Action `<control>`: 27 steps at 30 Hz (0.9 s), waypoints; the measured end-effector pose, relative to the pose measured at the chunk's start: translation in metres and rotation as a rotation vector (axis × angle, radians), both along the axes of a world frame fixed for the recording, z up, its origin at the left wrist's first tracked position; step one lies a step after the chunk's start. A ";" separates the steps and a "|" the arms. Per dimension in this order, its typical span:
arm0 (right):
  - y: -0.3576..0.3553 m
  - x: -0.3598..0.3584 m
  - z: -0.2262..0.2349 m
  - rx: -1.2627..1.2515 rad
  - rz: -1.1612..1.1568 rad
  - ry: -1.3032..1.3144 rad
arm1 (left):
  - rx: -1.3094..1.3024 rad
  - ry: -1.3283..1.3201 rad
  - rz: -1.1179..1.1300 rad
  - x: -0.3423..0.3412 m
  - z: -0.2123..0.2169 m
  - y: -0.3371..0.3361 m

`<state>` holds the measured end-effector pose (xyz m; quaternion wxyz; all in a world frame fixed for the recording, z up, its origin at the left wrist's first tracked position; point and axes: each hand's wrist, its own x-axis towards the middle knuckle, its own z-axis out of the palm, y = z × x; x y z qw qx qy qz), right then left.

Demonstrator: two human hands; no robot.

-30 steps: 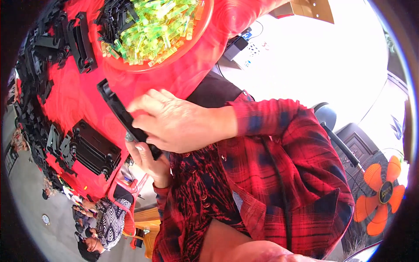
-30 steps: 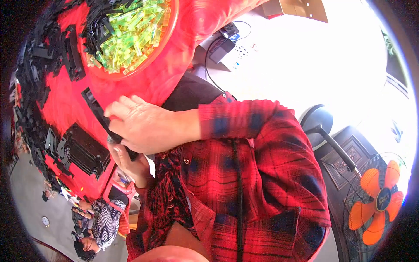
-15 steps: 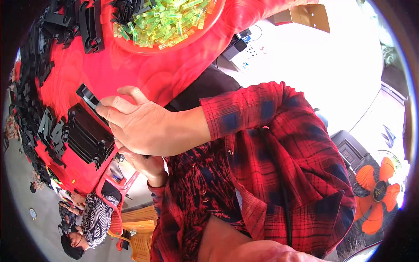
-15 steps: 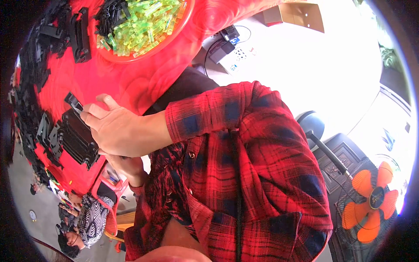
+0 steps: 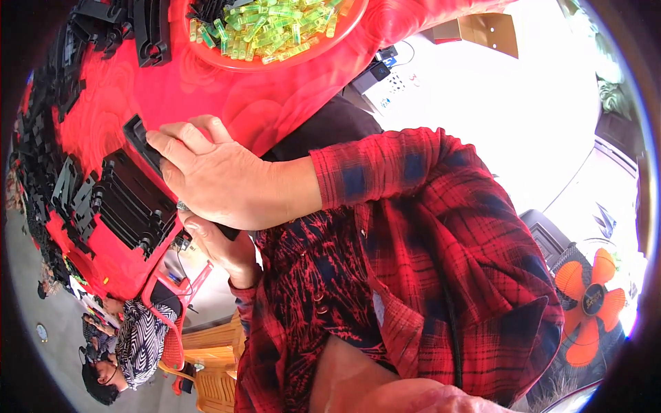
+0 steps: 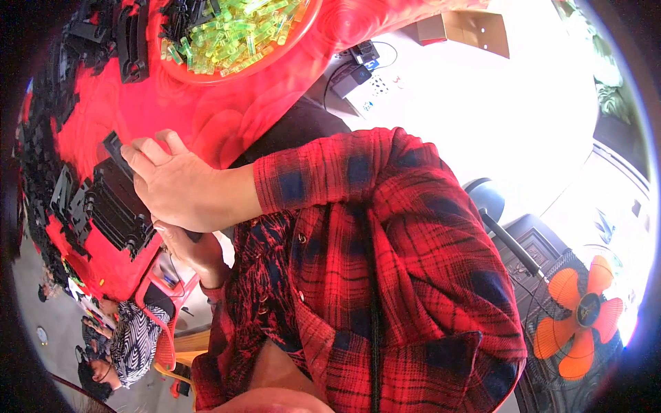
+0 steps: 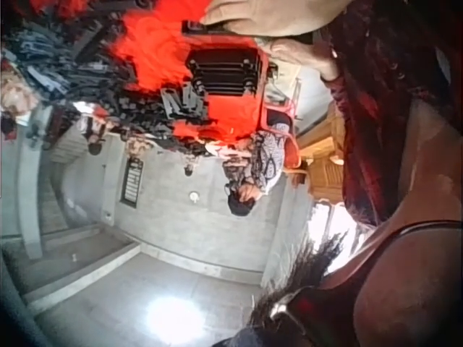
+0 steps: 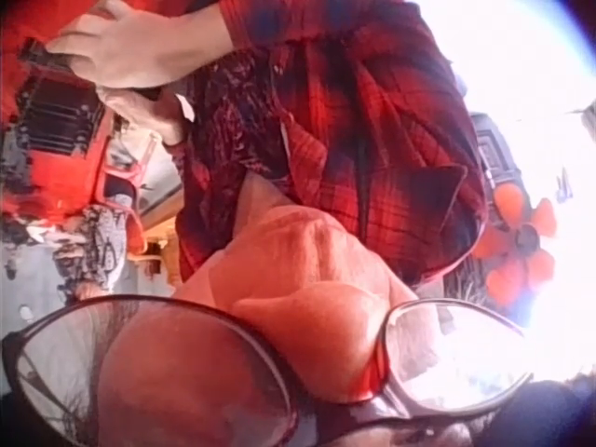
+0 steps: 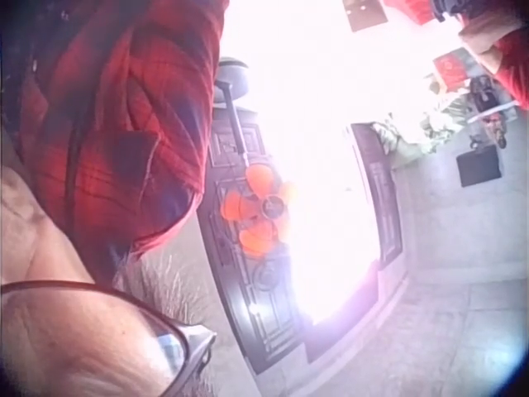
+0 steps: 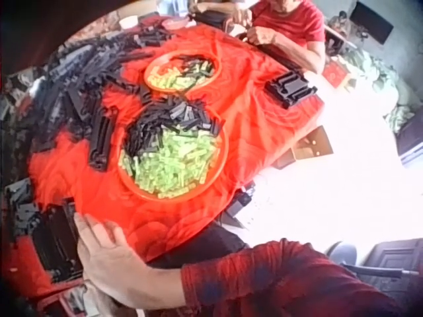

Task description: The person assembles level components by inserting small transparent vials into black plastic frames by hand and placing the completed frames onto a stack on the table.

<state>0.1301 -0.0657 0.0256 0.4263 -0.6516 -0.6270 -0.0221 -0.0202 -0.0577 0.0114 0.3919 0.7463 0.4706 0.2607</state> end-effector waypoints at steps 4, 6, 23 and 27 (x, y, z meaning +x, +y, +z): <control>0.002 0.003 -0.005 0.007 0.036 0.052 | -0.033 -0.345 0.096 0.009 -0.015 0.003; 0.005 0.005 -0.008 0.005 0.039 0.055 | -0.172 -0.436 0.082 0.013 -0.011 0.003; 0.004 0.031 0.006 -0.351 0.391 0.253 | -0.894 -0.848 0.198 0.004 -0.020 -0.001; 0.006 0.037 0.011 -0.292 0.309 0.674 | -0.989 -0.970 0.025 -0.006 -0.018 0.010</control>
